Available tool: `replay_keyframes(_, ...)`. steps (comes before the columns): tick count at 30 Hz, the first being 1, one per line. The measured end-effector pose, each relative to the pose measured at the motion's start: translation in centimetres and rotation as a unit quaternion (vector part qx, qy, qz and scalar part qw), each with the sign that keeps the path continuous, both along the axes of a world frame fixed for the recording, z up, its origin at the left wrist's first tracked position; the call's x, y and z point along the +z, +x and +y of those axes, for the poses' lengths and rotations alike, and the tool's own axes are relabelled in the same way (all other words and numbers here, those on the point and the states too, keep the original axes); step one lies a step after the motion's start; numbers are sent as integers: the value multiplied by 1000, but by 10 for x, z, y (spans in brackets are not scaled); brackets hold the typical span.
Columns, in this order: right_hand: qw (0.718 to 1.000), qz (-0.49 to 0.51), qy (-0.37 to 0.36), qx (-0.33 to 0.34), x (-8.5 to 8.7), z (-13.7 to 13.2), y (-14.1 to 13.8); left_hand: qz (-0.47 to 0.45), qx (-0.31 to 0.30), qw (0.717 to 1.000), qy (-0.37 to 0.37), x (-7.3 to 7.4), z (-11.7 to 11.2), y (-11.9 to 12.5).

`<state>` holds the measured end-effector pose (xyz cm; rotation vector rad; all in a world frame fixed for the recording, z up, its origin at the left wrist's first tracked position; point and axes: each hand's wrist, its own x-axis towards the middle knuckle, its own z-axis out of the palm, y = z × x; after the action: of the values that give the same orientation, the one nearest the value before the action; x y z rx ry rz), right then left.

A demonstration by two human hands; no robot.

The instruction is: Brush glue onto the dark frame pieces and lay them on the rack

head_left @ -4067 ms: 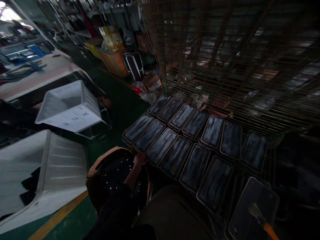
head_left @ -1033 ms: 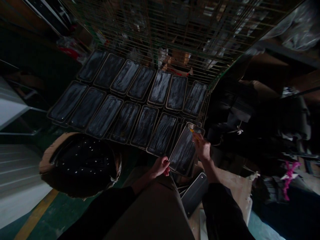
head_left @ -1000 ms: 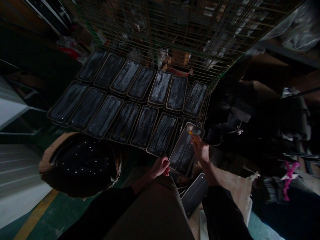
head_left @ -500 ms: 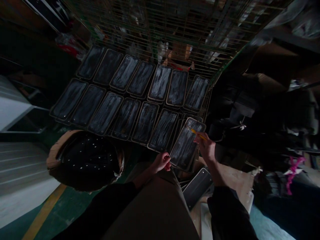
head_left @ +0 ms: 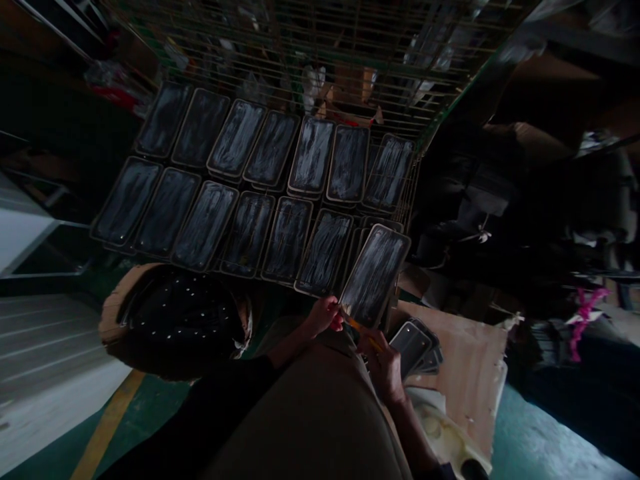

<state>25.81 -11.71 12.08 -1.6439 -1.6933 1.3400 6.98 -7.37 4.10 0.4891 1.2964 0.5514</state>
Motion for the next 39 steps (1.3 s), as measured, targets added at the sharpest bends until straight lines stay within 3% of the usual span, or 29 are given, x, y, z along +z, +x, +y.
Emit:
replay_keyframes(4,994,8,-26,-104,-10,-12,24,12,3,1000,-3,0,-1,1)
replay_keyframes(9,984,-73,63,-152,-8,11,50,3,7,1000,11,-2,-3,0)
replay_keyframes(13,973,-114,122,-157,0,30,46,1,11,1000,18,-5,-3,1)
replay_keyframes(19,994,-56,19,-95,1,-10,30,1,25,1000,3,-10,-7,5)
replay_keyframes(22,995,-56,20,-77,4,-11,34,-6,35,999,4,-11,-8,6)
replay_keyframes(28,976,-138,137,-98,13,62,63,-19,35,999,8,-10,-8,5)
replay_keyframes(32,968,-104,182,-139,14,112,57,-24,17,999,12,-11,-8,6)
replay_keyframes(35,967,-88,215,-110,4,146,38,-38,2,999,11,-13,-9,8)
replay_keyframes(39,967,-73,243,-32,-22,180,27,-44,10,999,10,-16,-11,13)
